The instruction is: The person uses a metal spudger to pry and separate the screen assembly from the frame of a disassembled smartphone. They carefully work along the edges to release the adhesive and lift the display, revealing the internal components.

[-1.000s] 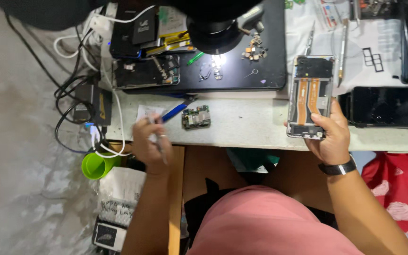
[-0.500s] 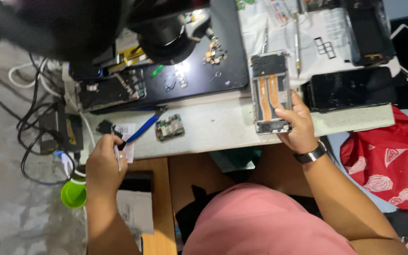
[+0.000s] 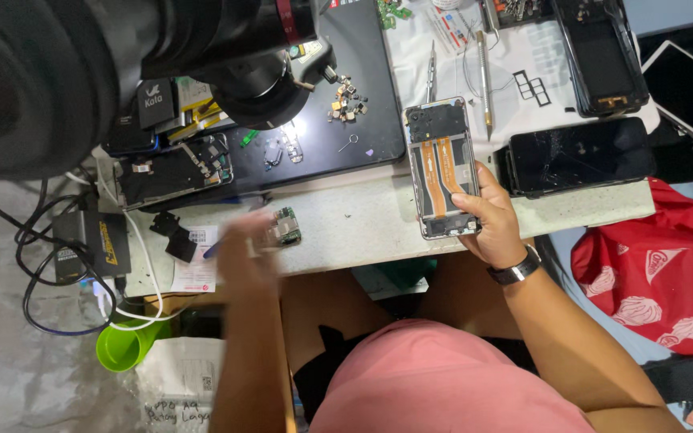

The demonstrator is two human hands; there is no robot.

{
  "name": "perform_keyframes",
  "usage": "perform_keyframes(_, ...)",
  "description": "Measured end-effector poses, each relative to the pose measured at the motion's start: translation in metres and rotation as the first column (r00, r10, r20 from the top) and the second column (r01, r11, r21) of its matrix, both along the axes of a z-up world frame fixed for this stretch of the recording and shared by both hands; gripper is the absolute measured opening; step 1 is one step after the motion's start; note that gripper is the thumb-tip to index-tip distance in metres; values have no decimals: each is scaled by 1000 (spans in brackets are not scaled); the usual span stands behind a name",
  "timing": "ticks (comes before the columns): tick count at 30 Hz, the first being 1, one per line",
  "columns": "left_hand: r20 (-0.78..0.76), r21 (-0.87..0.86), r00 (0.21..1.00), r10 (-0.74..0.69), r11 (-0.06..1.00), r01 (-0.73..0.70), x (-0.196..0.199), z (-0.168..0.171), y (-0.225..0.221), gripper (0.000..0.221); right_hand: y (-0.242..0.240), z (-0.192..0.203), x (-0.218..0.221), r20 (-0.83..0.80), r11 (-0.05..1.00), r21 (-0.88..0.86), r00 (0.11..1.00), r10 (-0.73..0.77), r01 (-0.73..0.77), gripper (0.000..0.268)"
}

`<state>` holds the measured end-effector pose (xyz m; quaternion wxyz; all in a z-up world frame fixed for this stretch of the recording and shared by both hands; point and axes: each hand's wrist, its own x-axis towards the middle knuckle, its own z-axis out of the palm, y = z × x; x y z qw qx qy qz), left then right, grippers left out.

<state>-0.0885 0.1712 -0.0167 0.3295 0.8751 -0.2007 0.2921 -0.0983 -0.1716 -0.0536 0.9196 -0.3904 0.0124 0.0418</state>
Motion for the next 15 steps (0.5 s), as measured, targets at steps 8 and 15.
perform_keyframes(8,66,-80,932,-357,929,362,56,16,-134,27,1,-7,2,-16,993,-114,1000,-22,21,52)
perform_keyframes(15,17,-6,909,-417,909,418,95,30,-165,29,1,-7,5,-25,987,-160,1000,-9,5,57)
